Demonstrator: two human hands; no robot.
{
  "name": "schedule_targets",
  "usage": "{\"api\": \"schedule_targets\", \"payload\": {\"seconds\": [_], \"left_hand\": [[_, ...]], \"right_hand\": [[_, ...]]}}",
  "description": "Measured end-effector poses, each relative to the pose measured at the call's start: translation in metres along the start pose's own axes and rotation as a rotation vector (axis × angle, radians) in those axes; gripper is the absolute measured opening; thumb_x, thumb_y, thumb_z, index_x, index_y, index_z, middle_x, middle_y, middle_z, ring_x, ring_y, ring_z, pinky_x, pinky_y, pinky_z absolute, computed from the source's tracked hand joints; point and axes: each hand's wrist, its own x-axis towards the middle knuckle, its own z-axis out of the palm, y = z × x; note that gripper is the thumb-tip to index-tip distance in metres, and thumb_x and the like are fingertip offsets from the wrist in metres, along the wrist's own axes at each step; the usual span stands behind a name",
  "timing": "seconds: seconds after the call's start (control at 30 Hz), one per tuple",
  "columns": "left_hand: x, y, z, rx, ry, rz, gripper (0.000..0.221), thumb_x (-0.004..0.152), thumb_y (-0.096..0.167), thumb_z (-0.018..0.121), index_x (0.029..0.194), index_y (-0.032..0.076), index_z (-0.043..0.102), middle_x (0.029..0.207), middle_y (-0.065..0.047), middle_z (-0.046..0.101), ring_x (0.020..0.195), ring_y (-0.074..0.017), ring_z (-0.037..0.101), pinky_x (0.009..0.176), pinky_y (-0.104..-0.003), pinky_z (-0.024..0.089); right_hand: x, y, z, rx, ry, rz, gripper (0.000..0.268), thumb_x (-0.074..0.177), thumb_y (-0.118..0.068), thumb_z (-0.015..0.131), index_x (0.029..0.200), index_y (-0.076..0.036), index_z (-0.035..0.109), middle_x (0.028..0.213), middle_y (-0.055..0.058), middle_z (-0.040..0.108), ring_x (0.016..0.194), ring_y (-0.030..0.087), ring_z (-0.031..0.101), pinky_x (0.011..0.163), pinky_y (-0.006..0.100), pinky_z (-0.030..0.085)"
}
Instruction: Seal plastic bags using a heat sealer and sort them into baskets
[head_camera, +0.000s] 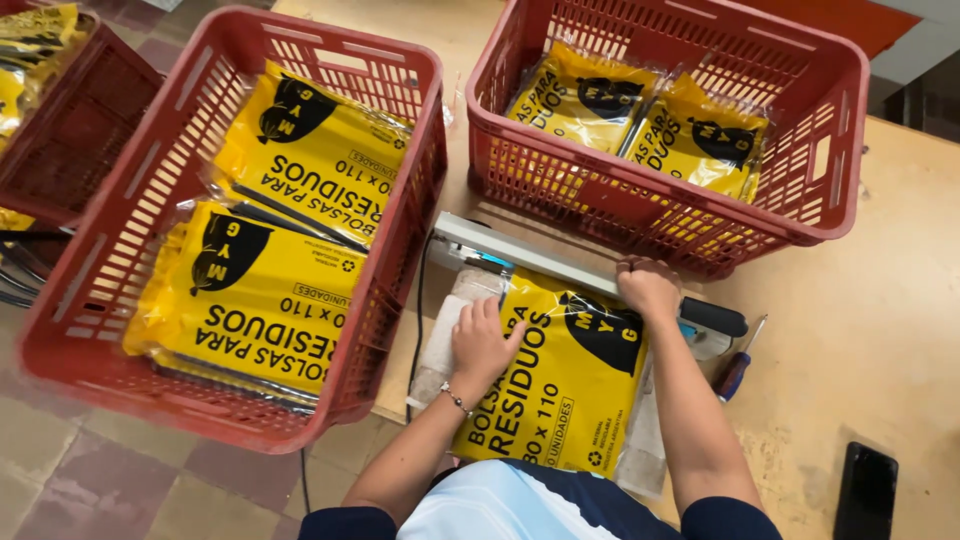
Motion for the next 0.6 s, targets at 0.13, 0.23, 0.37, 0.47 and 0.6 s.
{"api": "schedule_targets", "payload": {"seconds": [0.13,0.23,0.37,0.47,0.6], "left_hand": [[-0.002,-0.001,-0.003,-0.015,0.012,0.040,0.057,0.087,0.062,0.063,0.111,0.011,0.059,0.095,-0.007,0.058,0.095,-0.0304,0.065,0.074,-0.047,0.059],[-0.001,-0.002,-0.005,0.033,0.051,0.091,0.057,0.087,0.056,0.066,0.112,0.005,0.062,0.095,-0.013,0.061,0.094,-0.0345,0.066,0.071,-0.051,0.060],[-0.001,0.003,-0.028,-0.016,-0.013,0.113,0.059,0.087,0.056,0.068,0.117,0.005,0.060,0.100,-0.015,0.061,0.097,-0.0369,0.065,0.074,-0.054,0.060],[0.002,-0.003,-0.018,-0.077,-0.113,0.030,0.056,0.094,0.056,0.063,0.124,0.009,0.056,0.105,-0.010,0.060,0.102,-0.0310,0.064,0.079,-0.050,0.059],[0.006,-0.002,-0.020,-0.072,-0.156,0.007,0.062,0.092,0.053,0.067,0.131,0.007,0.053,0.111,-0.012,0.060,0.108,-0.0331,0.063,0.082,-0.053,0.059]], "right_hand": [[-0.008,0.000,-0.005,-0.041,0.002,-0.015,0.060,0.099,-0.047,0.032,0.125,-0.013,0.074,0.131,0.013,0.073,0.128,0.036,0.062,0.106,0.052,0.046],[-0.012,-0.001,-0.009,0.045,0.139,-0.082,0.058,0.103,-0.046,0.036,0.131,-0.009,0.070,0.130,0.017,0.071,0.125,0.038,0.061,0.105,0.054,0.045],[-0.003,0.024,0.007,0.189,0.265,-0.096,0.041,0.100,-0.042,0.053,0.120,-0.013,0.073,0.108,0.021,0.074,0.108,0.043,0.068,0.093,0.057,0.053],[-0.012,0.028,-0.012,0.637,0.577,-0.392,0.014,0.093,-0.021,0.070,0.106,-0.021,0.076,0.099,0.002,0.074,0.102,0.025,0.069,0.093,0.039,0.053],[-0.098,0.017,-0.050,0.960,0.537,-0.590,0.018,0.095,-0.008,0.070,0.111,-0.010,0.076,0.104,0.008,0.072,0.103,0.023,0.069,0.097,0.035,0.052]]}}
